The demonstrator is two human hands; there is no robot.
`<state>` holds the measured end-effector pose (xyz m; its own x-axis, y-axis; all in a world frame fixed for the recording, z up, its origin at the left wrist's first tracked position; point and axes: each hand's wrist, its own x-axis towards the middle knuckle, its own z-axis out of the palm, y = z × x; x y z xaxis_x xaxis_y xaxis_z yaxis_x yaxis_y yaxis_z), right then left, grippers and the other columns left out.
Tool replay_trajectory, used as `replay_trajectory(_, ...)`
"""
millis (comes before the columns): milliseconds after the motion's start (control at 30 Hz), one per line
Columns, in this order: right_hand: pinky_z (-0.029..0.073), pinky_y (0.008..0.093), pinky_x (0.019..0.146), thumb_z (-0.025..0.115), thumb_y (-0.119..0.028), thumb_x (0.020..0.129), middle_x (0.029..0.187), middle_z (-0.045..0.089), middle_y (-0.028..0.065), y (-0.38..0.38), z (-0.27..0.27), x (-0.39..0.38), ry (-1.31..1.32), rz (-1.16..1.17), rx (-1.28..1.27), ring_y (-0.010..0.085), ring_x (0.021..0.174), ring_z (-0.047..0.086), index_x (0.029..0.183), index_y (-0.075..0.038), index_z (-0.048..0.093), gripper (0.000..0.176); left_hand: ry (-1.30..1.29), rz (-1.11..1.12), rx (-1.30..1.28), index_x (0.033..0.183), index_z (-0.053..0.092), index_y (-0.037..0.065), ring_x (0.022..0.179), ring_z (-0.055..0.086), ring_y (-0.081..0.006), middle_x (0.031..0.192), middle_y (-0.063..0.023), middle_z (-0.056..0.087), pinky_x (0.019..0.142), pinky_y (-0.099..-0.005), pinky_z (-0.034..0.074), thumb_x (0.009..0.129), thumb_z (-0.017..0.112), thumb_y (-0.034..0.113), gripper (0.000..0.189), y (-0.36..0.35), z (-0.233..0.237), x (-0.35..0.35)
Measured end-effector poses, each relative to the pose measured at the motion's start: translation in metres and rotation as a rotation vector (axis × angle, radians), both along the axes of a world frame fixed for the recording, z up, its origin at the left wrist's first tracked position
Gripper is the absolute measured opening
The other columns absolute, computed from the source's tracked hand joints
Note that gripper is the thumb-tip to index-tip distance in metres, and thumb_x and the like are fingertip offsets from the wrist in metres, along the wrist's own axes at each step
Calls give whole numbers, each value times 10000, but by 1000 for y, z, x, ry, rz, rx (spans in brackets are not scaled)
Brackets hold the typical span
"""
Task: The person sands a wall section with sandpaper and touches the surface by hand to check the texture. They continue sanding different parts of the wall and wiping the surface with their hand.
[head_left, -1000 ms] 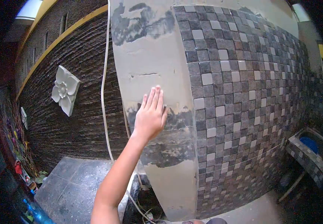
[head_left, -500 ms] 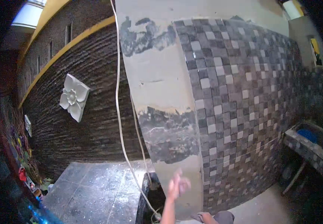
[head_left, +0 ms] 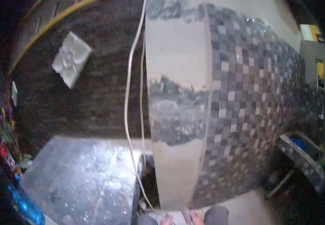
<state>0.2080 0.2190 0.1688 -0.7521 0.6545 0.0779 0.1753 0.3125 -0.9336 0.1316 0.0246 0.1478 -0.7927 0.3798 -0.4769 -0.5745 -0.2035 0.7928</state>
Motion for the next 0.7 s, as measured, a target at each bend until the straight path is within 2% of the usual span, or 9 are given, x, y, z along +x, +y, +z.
replay_trajectory(33,524,335,727,599,-242,923,879,732,124,-25,66,8,60,91,-129,170,805,672,1028,-5,707,281,255,154,237,1330,551,137,662,553,-56,995,22,643,494,-194,433,881,730,316,515,10,-51,-2)
replay_trajectory(67,517,327,685,586,-231,929,850,725,129,-25,78,5,-32,149,-140,168,753,663,1006,31,689,292,187,-17,-67,1024,658,101,613,562,-89,843,-16,672,509,-260,458,903,699,286,225,5,20,-5)
replay_trajectory(100,510,323,676,579,-215,930,821,715,120,-28,69,-1,94,140,-150,158,746,655,992,45,678,285,114,-68,-116,1003,680,86,629,566,-80,878,-10,695,519,-252,456,885,727,269,222,0,39,-1)
replay_trajectory(267,519,366,712,579,-279,915,818,700,142,-30,57,-5,-8,142,-156,222,754,666,989,4,688,312,203,-144,-88,1116,657,72,644,560,-70,882,16,687,527,-241,451,916,700,284,295,4,32,0)
replay_trajectory(400,458,284,524,487,-154,978,749,620,39,-43,115,7,141,209,-336,133,617,567,980,7,649,228,-118,-123,58,1313,563,103,791,558,-50,1107,-30,611,597,-169,471,883,727,295,499,8,72,9)
replay_trajectory(467,471,311,560,528,-216,967,764,619,67,-25,-6,-17,100,192,-275,159,660,580,964,21,633,259,-99,-77,257,1290,576,99,689,512,-31,1000,-2,611,501,-177,428,892,716,293,465,13,47,11)
replay_trajectory(533,492,344,635,562,-271,941,789,642,107,-18,-38,-20,-18,230,-176,204,714,615,968,16,644,300,-75,-81,300,1246,594,89,667,525,-41,951,10,635,498,-201,434,912,695,285,400,16,33,9)
replay_trajectory(633,521,387,761,602,-318,893,847,693,162,-19,54,-2,-116,362,-10,284,791,671,1005,-14,679,334,-73,-165,177,1174,613,97,777,610,-95,957,18,660,614,-250,490,920,692,284,325,14,34,3)
replay_trajectory(700,517,413,813,627,-306,874,945,698,177,-24,43,-3,-129,389,-24,317,881,669,1053,-44,675,321,-95,-143,107,1192,587,97,866,625,-113,1026,10,641,669,-255,507,926,681,284,339,12,39,5)
